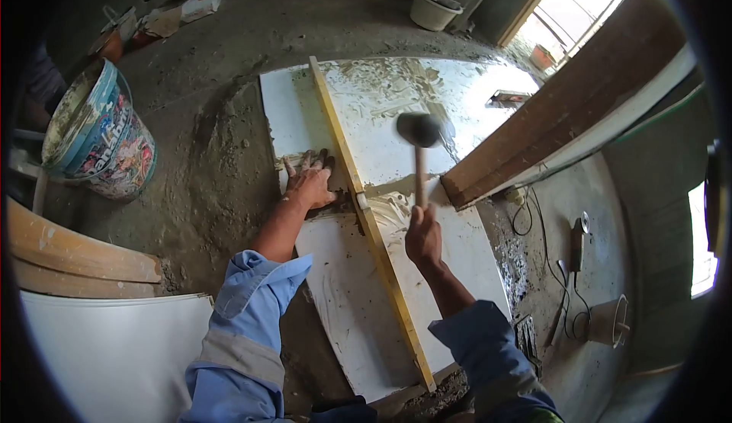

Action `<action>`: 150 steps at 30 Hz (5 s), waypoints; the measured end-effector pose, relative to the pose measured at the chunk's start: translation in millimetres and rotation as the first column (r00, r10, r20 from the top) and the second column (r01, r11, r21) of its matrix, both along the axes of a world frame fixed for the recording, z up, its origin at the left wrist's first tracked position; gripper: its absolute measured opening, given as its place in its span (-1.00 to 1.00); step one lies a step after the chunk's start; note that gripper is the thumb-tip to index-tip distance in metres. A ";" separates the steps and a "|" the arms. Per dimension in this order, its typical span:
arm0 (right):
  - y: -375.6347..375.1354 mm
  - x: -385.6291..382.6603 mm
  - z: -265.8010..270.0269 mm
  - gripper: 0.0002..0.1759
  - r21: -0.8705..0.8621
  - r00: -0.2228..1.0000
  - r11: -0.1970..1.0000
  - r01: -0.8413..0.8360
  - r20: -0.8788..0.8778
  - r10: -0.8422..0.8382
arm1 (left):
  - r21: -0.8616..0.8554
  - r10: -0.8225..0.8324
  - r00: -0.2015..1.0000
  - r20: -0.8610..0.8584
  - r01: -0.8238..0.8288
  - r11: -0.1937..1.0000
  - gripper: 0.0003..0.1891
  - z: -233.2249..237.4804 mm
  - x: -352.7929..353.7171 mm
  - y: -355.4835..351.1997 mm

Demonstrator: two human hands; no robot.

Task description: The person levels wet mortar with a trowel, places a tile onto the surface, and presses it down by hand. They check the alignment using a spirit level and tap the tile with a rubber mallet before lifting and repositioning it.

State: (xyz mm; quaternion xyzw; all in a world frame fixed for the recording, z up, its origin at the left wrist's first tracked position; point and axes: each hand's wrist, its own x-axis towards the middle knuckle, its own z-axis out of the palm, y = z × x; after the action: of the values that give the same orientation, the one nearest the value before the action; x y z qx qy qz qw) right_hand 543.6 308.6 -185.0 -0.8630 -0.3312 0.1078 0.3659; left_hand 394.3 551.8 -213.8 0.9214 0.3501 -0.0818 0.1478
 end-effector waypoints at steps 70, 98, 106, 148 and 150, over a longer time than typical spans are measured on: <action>-84.5 5.7 16.8 -0.57 0.036 0.777 0.999 0.001 -0.629 0.022 | -0.017 0.036 0.996 0.080 -0.035 0.999 -0.05 -1.9 0.8 -1.3; -144.4 -35.6 -9.7 -0.57 -0.127 0.996 0.989 0.079 -0.029 -0.083 | -0.112 0.206 0.976 -0.069 -0.213 0.971 -0.11 13.3 10.6 -14.6; -238.0 -61.7 -6.4 -0.59 -0.103 0.978 0.978 0.181 -0.088 -0.190 | -0.124 0.170 0.982 -0.080 -0.179 0.976 -0.02 9.9 7.8 -10.7; -147.3 65.1 119.7 -0.38 -0.149 0.746 0.989 -0.010 0.658 0.107 | 0.279 0.126 0.890 0.438 -0.268 0.922 -0.28 -49.3 0.4 -71.3; -102.2 101.9 200.7 -0.41 -0.011 0.287 0.997 0.075 0.958 -0.011 | 0.262 0.128 0.890 0.438 -0.262 0.929 -0.28 -47.9 -0.3 -72.1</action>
State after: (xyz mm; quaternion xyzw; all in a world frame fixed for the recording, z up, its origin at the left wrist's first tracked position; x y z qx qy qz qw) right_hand 645.5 206.4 15.7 -0.7749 -0.4579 -0.4291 0.0757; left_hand 394.0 479.6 -261.7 0.8887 0.4112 0.1871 0.0776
